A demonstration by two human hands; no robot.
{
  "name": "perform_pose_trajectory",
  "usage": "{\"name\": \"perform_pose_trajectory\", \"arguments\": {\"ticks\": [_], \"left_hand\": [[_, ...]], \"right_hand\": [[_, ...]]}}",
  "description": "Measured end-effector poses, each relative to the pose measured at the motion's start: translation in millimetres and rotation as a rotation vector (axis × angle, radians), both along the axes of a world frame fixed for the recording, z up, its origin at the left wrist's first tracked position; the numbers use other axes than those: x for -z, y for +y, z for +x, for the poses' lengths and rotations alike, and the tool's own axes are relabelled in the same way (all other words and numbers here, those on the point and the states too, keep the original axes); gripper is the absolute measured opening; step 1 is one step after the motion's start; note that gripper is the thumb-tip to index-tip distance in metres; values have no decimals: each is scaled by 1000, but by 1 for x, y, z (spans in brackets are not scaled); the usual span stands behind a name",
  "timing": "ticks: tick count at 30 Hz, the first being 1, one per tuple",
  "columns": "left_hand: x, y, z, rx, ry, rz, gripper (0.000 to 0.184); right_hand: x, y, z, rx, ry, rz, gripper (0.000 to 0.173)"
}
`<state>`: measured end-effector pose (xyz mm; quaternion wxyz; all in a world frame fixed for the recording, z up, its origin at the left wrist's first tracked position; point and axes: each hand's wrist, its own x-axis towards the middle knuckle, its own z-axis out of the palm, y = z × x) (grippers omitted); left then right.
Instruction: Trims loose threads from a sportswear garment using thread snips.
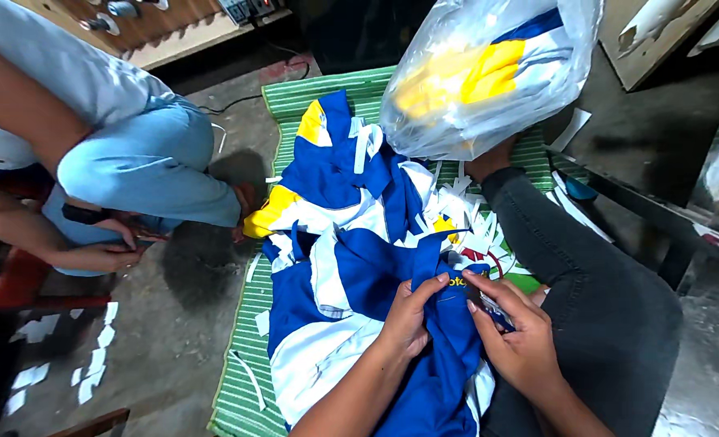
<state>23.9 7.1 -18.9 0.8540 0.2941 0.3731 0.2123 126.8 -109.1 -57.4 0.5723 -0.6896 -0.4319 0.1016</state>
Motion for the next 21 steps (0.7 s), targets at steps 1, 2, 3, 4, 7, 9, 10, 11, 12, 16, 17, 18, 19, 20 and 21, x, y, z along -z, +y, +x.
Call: {"name": "perform_pose_trajectory", "arguments": {"ticks": [1,2,3,4,7,9,10,11,12,16,17,18,19,20,21], "left_hand": [[0,0,0,-6,1,-3,17],[1,1,0,-9,-3,-6,17],[2,1,0,-10,-4,-8,17],[2,1,0,-10,-4,-11,17],[1,0,-1,-13,4,-24,16],[-1,0,0,-3,0,-16,14],[-1,0,0,12,4,-8,13],[-2,1,0,28,19,0,11],[-2,1,-1,40,36,5,11],[-4,5,-4,15,66,2,11],[-3,6,-4,7,63,11,12],[-2,7,-5,-1,55,16,12],[-2,8,-5,-6,46,18,12],[-1,8,-5,-9,37,15,13],[-1,9,-5,-11,33,12,13]], "right_hand": [[0,0,0,-8,-13,2,36],[1,0,-1,-15,-23,1,35],[1,0,-1,-20,-30,-3,34],[1,0,-1,-27,-33,-7,33],[3,-2,-3,-69,-22,-8,29],[4,-1,-2,-92,-11,10,29],[4,0,-1,-106,-2,22,28],[4,-1,0,-128,7,25,27],[3,-2,1,-161,11,15,27],[-2,-14,8,-347,-4,-65,24],[-4,-17,9,-340,-11,-83,22],[-7,-20,9,-301,-21,-102,22],[-9,-23,10,-250,-36,-117,26],[-11,-27,13,-199,-49,-134,33],[-14,-30,15,-148,-66,-155,41]]}}
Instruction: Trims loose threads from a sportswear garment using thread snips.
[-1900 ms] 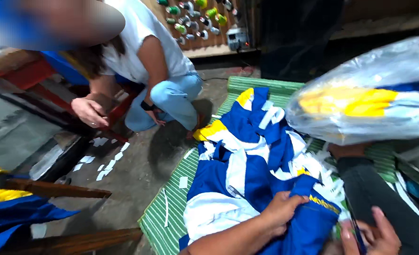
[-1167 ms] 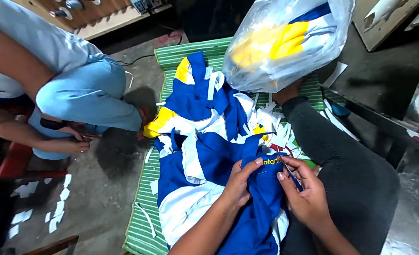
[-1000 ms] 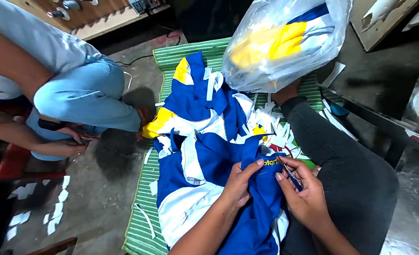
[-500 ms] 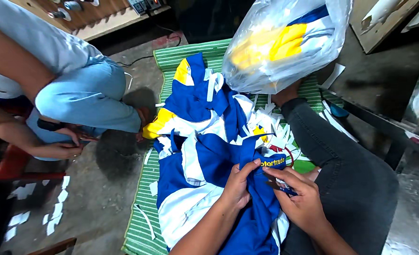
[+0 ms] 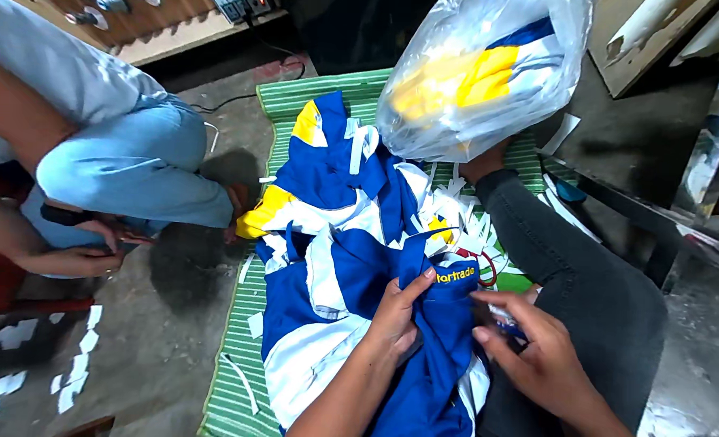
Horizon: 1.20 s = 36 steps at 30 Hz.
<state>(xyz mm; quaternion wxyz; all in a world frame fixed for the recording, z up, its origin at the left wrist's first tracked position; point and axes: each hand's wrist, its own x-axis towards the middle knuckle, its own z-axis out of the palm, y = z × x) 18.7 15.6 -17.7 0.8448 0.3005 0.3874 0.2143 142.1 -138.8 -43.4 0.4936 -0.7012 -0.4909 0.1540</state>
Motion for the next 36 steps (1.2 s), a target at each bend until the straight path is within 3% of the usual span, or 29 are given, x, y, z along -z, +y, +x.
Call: {"name": "perform_pose_trajectory", "arguments": {"ticks": [6,10,15,22,27,31,32,35,36], "left_hand": [[-1,-4,0,3,6,9,13],[-4,-6,1,-14,1,16,14],[-6,-9,2,-16,6,15,16],[-3,-9,-2,-43,8,-20,18],[-3,-12,2,-7,12,-5,18],[-3,-13,1,-24,17,-19,20],[-4,-13,0,-27,17,-21,19],[-6,-12,0,-11,16,-17,13],[-7,-12,1,-4,16,-15,10]], "right_hand": [[2,-2,6,278,-174,-57,37],[5,6,0,301,-88,55,38],[5,20,-7,125,35,268,24],[8,11,5,-269,180,346,21],[10,12,2,-184,37,266,26],[5,8,-4,-339,292,242,20],[1,4,-2,-283,263,208,23],[-12,-4,5,-8,-52,-10,56],[-14,-4,6,65,-129,-60,56]]}}
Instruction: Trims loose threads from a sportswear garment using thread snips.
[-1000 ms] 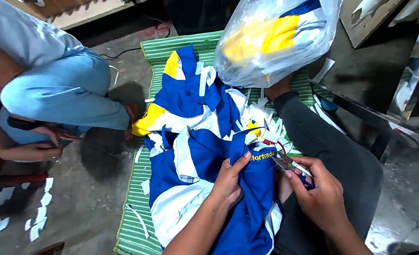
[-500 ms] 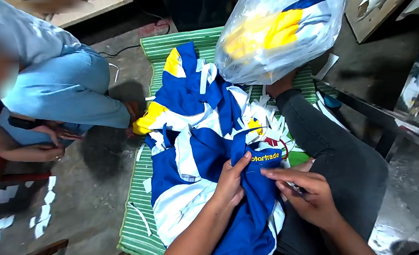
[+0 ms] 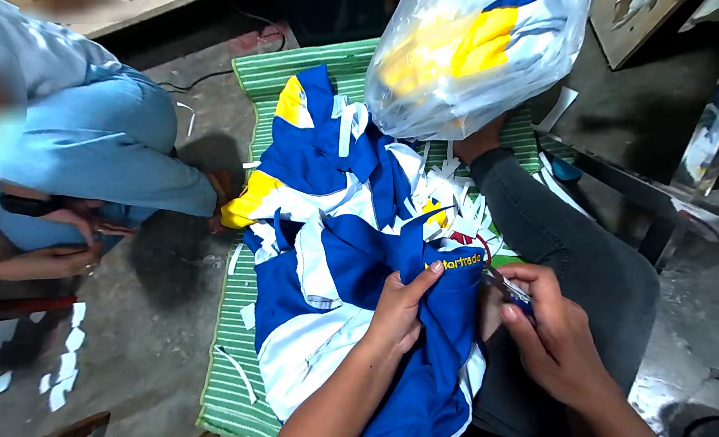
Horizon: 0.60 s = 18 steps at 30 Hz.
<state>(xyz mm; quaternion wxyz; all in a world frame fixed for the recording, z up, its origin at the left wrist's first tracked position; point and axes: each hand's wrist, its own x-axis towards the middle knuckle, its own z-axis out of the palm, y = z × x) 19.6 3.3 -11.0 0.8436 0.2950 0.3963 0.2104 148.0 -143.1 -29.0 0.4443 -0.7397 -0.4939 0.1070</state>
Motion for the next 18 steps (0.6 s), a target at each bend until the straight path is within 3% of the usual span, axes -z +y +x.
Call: {"name": "perform_pose_trajectory", "arguments": {"ticks": [5,18], "left_hand": [[-2,-4,3,-27,21,0,9],[-4,-7,3,-66,7,28,9]], "right_hand": [[6,2,-4,251,-172,4,36],[12,7,-6,285,-232,79,32]]}}
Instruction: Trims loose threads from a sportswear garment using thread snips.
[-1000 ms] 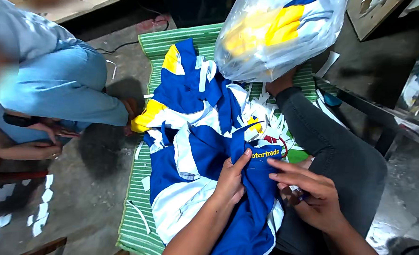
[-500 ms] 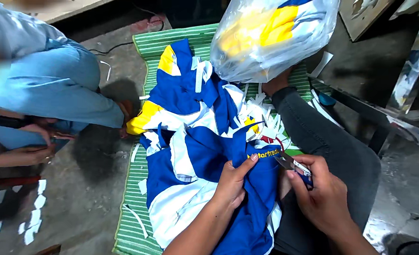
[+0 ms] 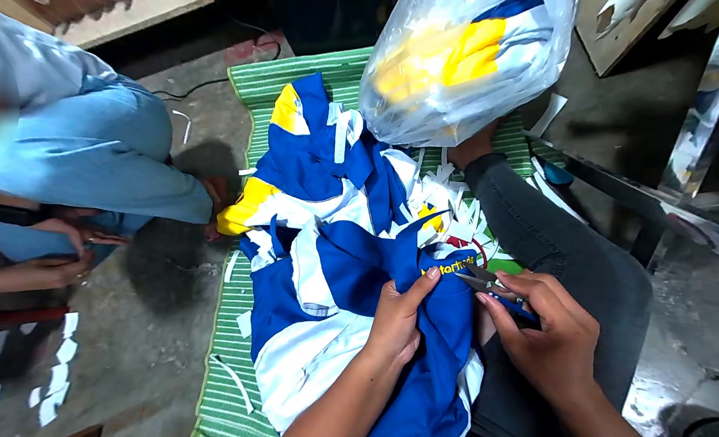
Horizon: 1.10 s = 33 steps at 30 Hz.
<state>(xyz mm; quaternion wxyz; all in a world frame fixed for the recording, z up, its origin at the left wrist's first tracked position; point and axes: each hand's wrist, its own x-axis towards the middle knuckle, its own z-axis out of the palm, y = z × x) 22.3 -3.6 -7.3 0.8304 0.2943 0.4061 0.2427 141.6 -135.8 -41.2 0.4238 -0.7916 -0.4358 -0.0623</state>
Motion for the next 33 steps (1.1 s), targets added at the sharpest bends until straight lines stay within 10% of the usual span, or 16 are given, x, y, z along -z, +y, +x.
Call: {"name": "perform_pose_trajectory", "arguments": {"ticks": [33], "left_hand": [[-2,3,-3,19,-47,-149,12]], "right_hand": [[10,11,3,-79,93,107,23]]}}
